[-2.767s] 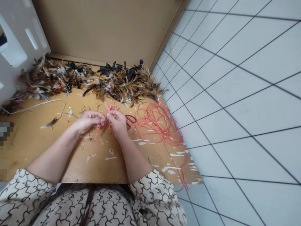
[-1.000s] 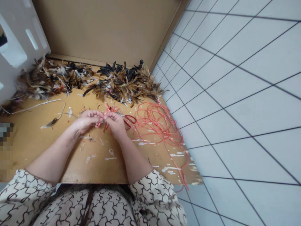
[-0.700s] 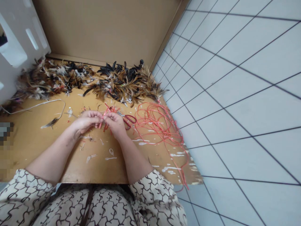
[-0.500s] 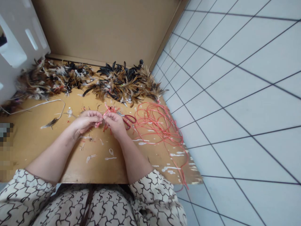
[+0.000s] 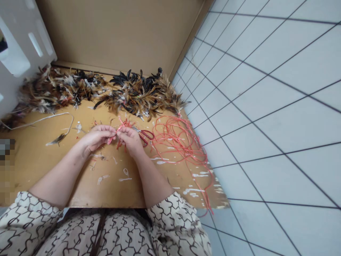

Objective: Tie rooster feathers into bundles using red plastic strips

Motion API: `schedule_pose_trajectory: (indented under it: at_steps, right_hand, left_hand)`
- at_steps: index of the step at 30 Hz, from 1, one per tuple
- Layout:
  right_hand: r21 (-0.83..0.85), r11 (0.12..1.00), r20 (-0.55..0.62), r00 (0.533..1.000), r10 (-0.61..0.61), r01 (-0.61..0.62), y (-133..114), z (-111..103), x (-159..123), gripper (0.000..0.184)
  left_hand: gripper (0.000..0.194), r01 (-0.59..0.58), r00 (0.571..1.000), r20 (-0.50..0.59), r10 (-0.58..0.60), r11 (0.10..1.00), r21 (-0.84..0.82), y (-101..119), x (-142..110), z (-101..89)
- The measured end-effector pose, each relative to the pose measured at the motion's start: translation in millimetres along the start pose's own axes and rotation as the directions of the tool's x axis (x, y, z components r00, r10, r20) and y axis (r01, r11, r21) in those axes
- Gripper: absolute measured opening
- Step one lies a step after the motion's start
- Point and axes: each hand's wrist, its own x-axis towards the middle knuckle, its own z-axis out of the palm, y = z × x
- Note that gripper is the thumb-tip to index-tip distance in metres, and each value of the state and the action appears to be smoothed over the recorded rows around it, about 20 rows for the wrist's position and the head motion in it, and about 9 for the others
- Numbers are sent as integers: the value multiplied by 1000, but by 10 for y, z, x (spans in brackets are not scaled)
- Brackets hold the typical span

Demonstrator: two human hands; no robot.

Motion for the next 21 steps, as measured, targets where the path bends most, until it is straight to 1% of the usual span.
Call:
schedule_pose_trajectory:
  at_steps: [8, 14, 18, 21]
  right_hand:
    - [1, 1000, -11, 999, -30, 30, 6, -11, -5, 30]
    - [10, 999, -6, 999, -52, 52, -3, -3, -21, 30]
    - [24, 999, -62, 997, -47, 48, -10, 1, -18, 30]
    - [33, 999, -129, 991, -36, 40, -25, -4, -12, 31]
  left_hand:
    - [3, 21, 1000, 11, -21, 1000, 21, 1, -20, 21]
    - [12, 15, 998, 58, -17, 999, 39, -6, -11, 1]
    - [15, 3, 997, 78, -7, 999, 54, -1, -21, -4]
    - [17, -2, 998, 56, -3, 996, 93, 7, -30, -1]
